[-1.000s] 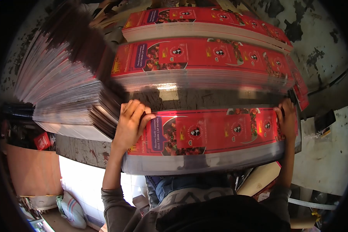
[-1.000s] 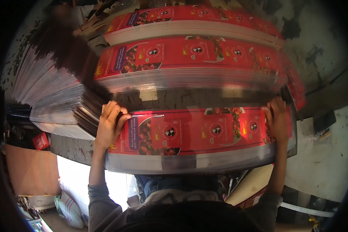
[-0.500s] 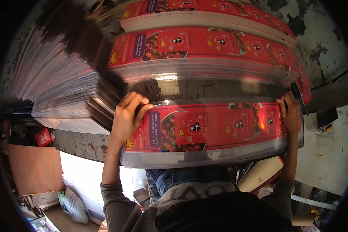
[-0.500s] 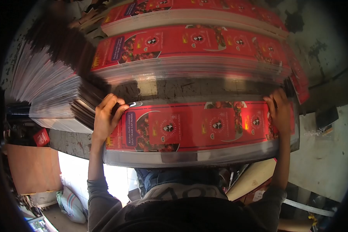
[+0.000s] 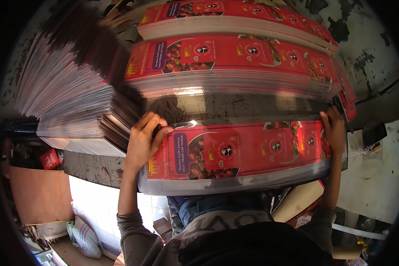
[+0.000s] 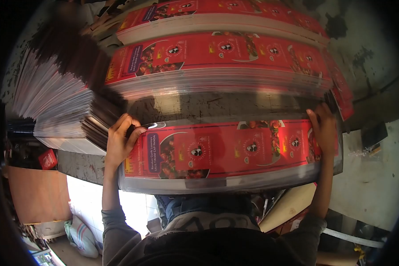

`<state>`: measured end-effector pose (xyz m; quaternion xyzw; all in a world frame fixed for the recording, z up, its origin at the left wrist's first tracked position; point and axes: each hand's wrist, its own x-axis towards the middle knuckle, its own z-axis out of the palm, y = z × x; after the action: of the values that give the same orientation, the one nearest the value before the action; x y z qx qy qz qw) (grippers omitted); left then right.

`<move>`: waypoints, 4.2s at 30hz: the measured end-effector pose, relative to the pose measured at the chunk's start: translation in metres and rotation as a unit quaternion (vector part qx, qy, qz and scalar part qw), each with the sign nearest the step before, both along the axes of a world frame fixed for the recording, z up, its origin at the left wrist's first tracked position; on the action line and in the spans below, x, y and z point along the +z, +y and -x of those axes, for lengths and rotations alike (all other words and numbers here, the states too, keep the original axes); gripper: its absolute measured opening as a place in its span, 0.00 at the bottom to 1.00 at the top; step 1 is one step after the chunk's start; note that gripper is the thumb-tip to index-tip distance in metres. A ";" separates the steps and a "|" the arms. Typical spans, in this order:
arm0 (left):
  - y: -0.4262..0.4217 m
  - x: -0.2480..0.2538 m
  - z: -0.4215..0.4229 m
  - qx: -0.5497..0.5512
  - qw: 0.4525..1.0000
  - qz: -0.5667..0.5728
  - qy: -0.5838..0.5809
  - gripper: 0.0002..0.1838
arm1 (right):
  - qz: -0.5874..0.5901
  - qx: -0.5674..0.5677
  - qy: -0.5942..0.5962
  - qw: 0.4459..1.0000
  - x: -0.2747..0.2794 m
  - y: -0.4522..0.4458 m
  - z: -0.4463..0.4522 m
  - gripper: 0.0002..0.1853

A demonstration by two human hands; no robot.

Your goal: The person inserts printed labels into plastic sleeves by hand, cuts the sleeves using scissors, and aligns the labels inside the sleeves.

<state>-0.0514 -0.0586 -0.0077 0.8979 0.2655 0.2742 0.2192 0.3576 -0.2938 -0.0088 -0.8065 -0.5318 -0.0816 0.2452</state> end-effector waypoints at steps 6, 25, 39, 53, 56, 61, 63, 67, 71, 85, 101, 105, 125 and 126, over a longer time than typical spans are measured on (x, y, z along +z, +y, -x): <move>0.000 -0.003 -0.001 0.004 1.000 -0.018 0.001 0.09 | -0.007 -0.004 -0.002 1.000 -0.005 0.001 -0.003 0.15; -0.004 0.025 0.007 -0.047 0.989 -0.121 0.071 0.10 | -0.126 0.096 0.070 0.985 0.005 -0.017 -0.010 0.15; 0.056 0.091 -0.046 0.163 0.913 -0.374 0.019 0.13 | -0.239 0.016 -0.088 0.967 0.074 0.088 -0.057 0.11; 0.040 0.002 -0.061 0.134 0.895 -0.379 0.194 0.35 | -0.087 0.214 -0.198 0.953 0.019 0.147 0.045 0.28; 0.037 0.003 -0.060 0.136 0.906 -0.365 0.168 0.34 | 0.105 0.186 -0.004 0.977 0.057 0.152 0.044 0.30; 0.033 0.002 -0.063 0.145 0.909 -0.354 0.164 0.33 | -0.107 0.191 -0.143 0.965 0.074 0.208 0.022 0.28; 0.034 0.002 -0.061 0.163 0.911 -0.342 0.162 0.33 | -0.159 0.194 -0.161 0.955 0.066 0.234 0.016 0.27; 0.035 0.002 -0.060 0.179 0.914 -0.330 0.152 0.33 | -0.156 0.141 -0.164 0.964 0.043 0.252 0.009 0.23; 0.035 0.002 -0.061 0.180 0.913 -0.327 0.162 0.34 | -0.190 0.154 -0.149 0.958 0.043 0.248 0.009 0.20; 0.035 0.002 -0.058 0.171 0.920 -0.324 0.137 0.34 | -0.317 0.150 -0.354 0.867 0.070 0.222 0.016 0.11; 0.044 -0.004 -0.053 0.154 0.956 -0.240 -0.074 0.17 | -0.051 0.086 -0.250 0.963 0.043 0.188 -0.001 0.30; 0.046 -0.001 -0.049 0.116 0.969 -0.068 -0.206 0.16 | -0.021 0.044 -0.323 0.945 0.055 0.180 0.002 0.34; 0.032 0.016 -0.027 -0.273 0.565 0.603 -0.493 0.41 | -0.229 0.085 -0.479 0.843 0.018 0.092 0.031 0.23; 0.030 0.018 -0.028 -0.252 0.584 0.597 -0.489 0.39 | -0.197 0.070 -0.498 0.842 0.015 0.091 0.027 0.23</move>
<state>-0.0232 -0.0287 0.0105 0.3263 -0.0149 0.3860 0.8627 0.3306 -0.2030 0.0065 -0.5523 -0.6104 -0.5578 0.1059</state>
